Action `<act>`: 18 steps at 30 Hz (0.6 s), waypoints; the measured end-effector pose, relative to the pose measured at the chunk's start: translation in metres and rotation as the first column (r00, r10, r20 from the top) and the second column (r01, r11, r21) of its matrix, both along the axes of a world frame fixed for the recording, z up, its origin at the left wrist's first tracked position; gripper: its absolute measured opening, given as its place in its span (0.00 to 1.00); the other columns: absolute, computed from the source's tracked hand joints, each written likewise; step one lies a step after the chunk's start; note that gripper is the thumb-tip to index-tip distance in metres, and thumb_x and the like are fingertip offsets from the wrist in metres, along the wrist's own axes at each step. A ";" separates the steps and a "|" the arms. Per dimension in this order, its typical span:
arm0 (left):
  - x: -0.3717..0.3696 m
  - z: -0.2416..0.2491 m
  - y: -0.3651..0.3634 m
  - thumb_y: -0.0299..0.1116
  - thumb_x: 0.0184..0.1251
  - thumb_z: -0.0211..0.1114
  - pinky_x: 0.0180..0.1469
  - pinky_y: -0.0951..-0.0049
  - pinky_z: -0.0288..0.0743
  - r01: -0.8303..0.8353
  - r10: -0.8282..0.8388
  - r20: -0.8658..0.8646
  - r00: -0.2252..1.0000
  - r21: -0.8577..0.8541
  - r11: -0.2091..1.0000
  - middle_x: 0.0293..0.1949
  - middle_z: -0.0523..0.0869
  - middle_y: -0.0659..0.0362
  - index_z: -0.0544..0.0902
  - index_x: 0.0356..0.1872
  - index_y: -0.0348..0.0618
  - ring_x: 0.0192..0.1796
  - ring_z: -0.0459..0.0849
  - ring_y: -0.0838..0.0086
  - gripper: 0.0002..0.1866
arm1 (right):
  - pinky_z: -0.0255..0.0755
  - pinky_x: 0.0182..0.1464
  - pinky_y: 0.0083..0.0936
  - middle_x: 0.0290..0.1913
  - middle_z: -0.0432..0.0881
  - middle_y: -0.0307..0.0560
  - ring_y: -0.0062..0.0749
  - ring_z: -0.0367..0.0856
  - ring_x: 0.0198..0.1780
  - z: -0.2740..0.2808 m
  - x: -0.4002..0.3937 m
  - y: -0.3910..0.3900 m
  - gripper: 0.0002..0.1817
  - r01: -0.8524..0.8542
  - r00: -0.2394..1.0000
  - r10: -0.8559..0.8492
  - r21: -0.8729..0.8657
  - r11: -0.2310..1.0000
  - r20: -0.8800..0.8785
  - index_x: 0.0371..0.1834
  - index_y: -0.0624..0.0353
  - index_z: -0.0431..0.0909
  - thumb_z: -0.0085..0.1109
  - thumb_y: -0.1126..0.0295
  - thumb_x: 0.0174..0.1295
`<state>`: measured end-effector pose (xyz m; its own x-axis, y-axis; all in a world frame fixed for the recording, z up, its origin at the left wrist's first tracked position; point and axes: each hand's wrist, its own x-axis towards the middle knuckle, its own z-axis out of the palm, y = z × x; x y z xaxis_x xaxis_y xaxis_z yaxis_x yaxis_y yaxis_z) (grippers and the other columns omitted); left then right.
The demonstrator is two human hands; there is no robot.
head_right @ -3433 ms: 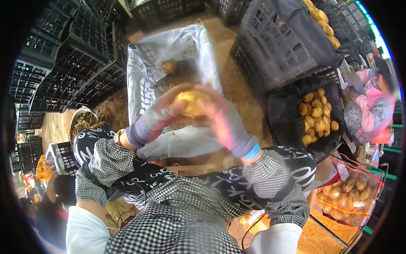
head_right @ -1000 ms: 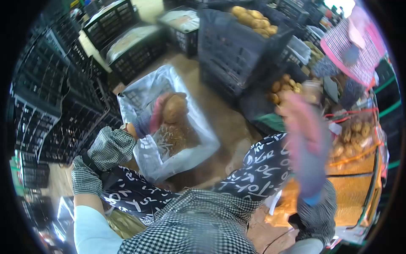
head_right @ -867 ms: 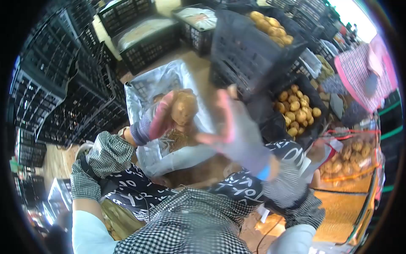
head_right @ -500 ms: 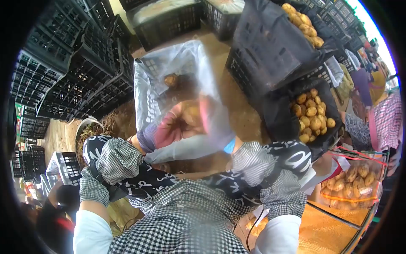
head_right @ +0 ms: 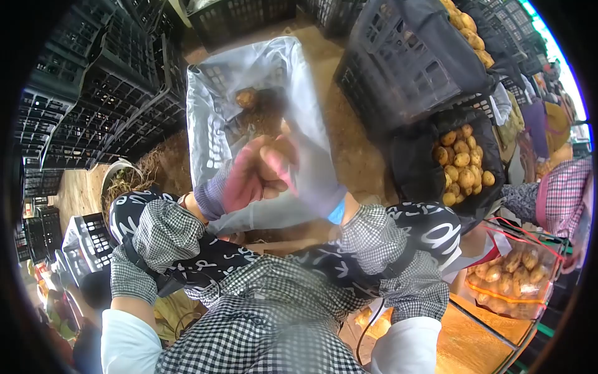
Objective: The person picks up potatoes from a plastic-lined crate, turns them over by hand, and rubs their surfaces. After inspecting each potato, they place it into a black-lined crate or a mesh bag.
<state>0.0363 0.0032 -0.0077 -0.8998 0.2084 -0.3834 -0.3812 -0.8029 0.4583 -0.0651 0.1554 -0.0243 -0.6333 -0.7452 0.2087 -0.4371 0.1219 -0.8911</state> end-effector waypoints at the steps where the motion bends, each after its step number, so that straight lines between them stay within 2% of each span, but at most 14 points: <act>1: -0.001 0.000 -0.001 0.63 0.75 0.52 0.37 0.74 0.85 0.009 -0.010 0.090 0.996 0.005 1.000 0.42 0.85 0.55 0.71 0.63 0.45 0.38 0.88 0.70 0.32 | 0.79 0.46 0.32 0.47 0.82 0.56 0.46 0.85 0.44 -0.004 -0.001 0.000 0.21 -0.034 0.994 0.034 -0.008 0.999 0.104 0.56 0.61 0.76 0.58 0.55 0.71; 2: 0.000 -0.002 -0.003 0.67 0.73 0.49 0.41 0.74 0.83 0.029 -0.027 0.030 0.999 -0.067 0.997 0.44 0.85 0.57 0.71 0.63 0.45 0.40 0.86 0.70 0.35 | 0.80 0.40 0.29 0.45 0.84 0.53 0.41 0.86 0.41 -0.012 -0.003 -0.002 0.20 0.017 0.990 -0.020 0.028 0.999 0.140 0.54 0.62 0.77 0.53 0.55 0.74; 4: 0.000 -0.007 -0.008 0.72 0.71 0.44 0.43 0.74 0.79 0.051 -0.068 -0.095 0.993 -0.171 0.984 0.45 0.83 0.61 0.73 0.62 0.46 0.40 0.83 0.72 0.39 | 0.78 0.36 0.25 0.44 0.84 0.49 0.35 0.85 0.38 0.000 -0.005 -0.006 0.19 0.128 0.777 -0.066 -0.055 0.990 0.626 0.54 0.60 0.78 0.52 0.56 0.75; 5: 0.000 -0.010 -0.010 0.74 0.70 0.42 0.43 0.74 0.77 0.053 -0.085 -0.158 0.984 -0.198 0.979 0.45 0.83 0.62 0.73 0.61 0.46 0.39 0.81 0.74 0.40 | 0.77 0.39 0.23 0.44 0.83 0.46 0.29 0.83 0.39 0.006 -0.005 -0.006 0.20 0.150 0.712 -0.073 -0.050 0.987 0.698 0.56 0.62 0.77 0.53 0.56 0.74; 7: -0.012 -0.003 -0.019 0.72 0.72 0.44 0.35 0.77 0.74 0.081 -0.109 -0.266 0.958 -0.114 0.990 0.40 0.82 0.63 0.76 0.56 0.46 0.32 0.78 0.77 0.38 | 0.75 0.44 0.19 0.44 0.81 0.41 0.19 0.78 0.41 0.018 -0.005 -0.006 0.22 0.207 0.561 -0.092 -0.032 0.978 0.823 0.59 0.66 0.76 0.56 0.57 0.74; 8: -0.017 0.003 -0.023 0.71 0.73 0.45 0.31 0.77 0.71 0.115 -0.125 -0.305 0.944 -0.050 0.992 0.37 0.82 0.63 0.78 0.53 0.45 0.28 0.77 0.78 0.36 | 0.75 0.45 0.18 0.46 0.81 0.42 0.19 0.79 0.42 0.014 -0.014 -0.001 0.23 0.166 0.680 -0.146 0.043 0.985 0.719 0.61 0.65 0.75 0.57 0.57 0.73; 9: -0.014 0.012 -0.026 0.69 0.73 0.48 0.30 0.77 0.71 0.059 -0.105 -0.226 0.968 -0.201 0.978 0.37 0.82 0.63 0.78 0.51 0.45 0.28 0.77 0.79 0.34 | 0.75 0.45 0.18 0.47 0.80 0.42 0.19 0.79 0.42 0.015 -0.019 0.000 0.24 0.137 0.783 -0.182 0.121 0.983 0.595 0.63 0.65 0.74 0.58 0.57 0.73; 10: -0.009 0.018 -0.027 0.67 0.73 0.50 0.30 0.77 0.72 0.014 -0.071 -0.150 0.986 -0.352 0.936 0.37 0.82 0.63 0.78 0.50 0.45 0.28 0.77 0.79 0.32 | 0.75 0.50 0.22 0.49 0.80 0.46 0.27 0.81 0.48 0.016 -0.023 -0.001 0.31 0.175 0.912 -0.212 0.135 0.975 0.352 0.67 0.65 0.70 0.66 0.58 0.67; 11: -0.006 0.020 -0.028 0.65 0.73 0.53 0.29 0.77 0.72 -0.019 -0.023 -0.079 0.997 -0.494 0.869 0.37 0.82 0.64 0.79 0.49 0.44 0.27 0.76 0.80 0.30 | 0.75 0.52 0.24 0.51 0.80 0.47 0.29 0.81 0.50 0.018 -0.023 -0.001 0.33 0.118 0.978 -0.134 0.110 0.987 0.159 0.67 0.64 0.69 0.69 0.58 0.64; 13: -0.011 -0.008 -0.017 0.62 0.72 0.58 0.30 0.75 0.74 -0.145 0.061 -0.151 0.987 -0.643 0.752 0.35 0.84 0.63 0.79 0.48 0.44 0.28 0.79 0.79 0.28 | 0.74 0.56 0.28 0.53 0.79 0.50 0.35 0.81 0.54 0.022 -0.014 0.004 0.38 -0.009 0.970 0.032 0.098 0.995 -0.242 0.69 0.63 0.68 0.73 0.59 0.58; 14: -0.009 -0.020 -0.013 0.61 0.72 0.60 0.31 0.74 0.75 -0.170 0.058 -0.174 0.983 -0.745 0.645 0.34 0.84 0.62 0.79 0.48 0.44 0.29 0.81 0.79 0.27 | 0.73 0.60 0.32 0.56 0.77 0.51 0.40 0.79 0.58 0.017 -0.006 0.001 0.41 -0.051 0.974 0.086 0.166 0.985 -0.211 0.69 0.60 0.69 0.77 0.62 0.52; 15: -0.009 -0.020 -0.007 0.59 0.71 0.62 0.32 0.72 0.76 -0.191 0.058 -0.189 0.980 -0.832 0.522 0.34 0.84 0.62 0.80 0.48 0.43 0.30 0.82 0.79 0.26 | 0.74 0.59 0.31 0.54 0.79 0.52 0.40 0.81 0.56 0.021 0.001 -0.002 0.40 -0.062 0.995 0.074 0.176 0.983 -0.063 0.68 0.61 0.68 0.77 0.63 0.52; 16: -0.007 0.005 -0.002 0.57 0.70 0.64 0.33 0.71 0.77 -0.178 0.023 -0.182 0.983 -0.923 0.342 0.33 0.85 0.61 0.79 0.47 0.43 0.32 0.84 0.78 0.25 | 0.75 0.58 0.31 0.52 0.81 0.53 0.40 0.83 0.53 0.029 0.008 -0.005 0.40 -0.074 0.994 0.059 0.183 0.980 0.087 0.68 0.63 0.68 0.77 0.65 0.52; 18: -0.005 0.007 -0.003 0.54 0.71 0.64 0.35 0.68 0.79 -0.283 -0.077 -0.282 0.956 -0.959 -0.003 0.30 0.85 0.55 0.80 0.42 0.42 0.36 0.88 0.75 0.22 | 0.77 0.55 0.29 0.50 0.84 0.50 0.35 0.85 0.50 0.032 0.012 -0.005 0.39 -0.096 0.986 0.061 0.237 0.967 0.153 0.67 0.64 0.67 0.76 0.71 0.51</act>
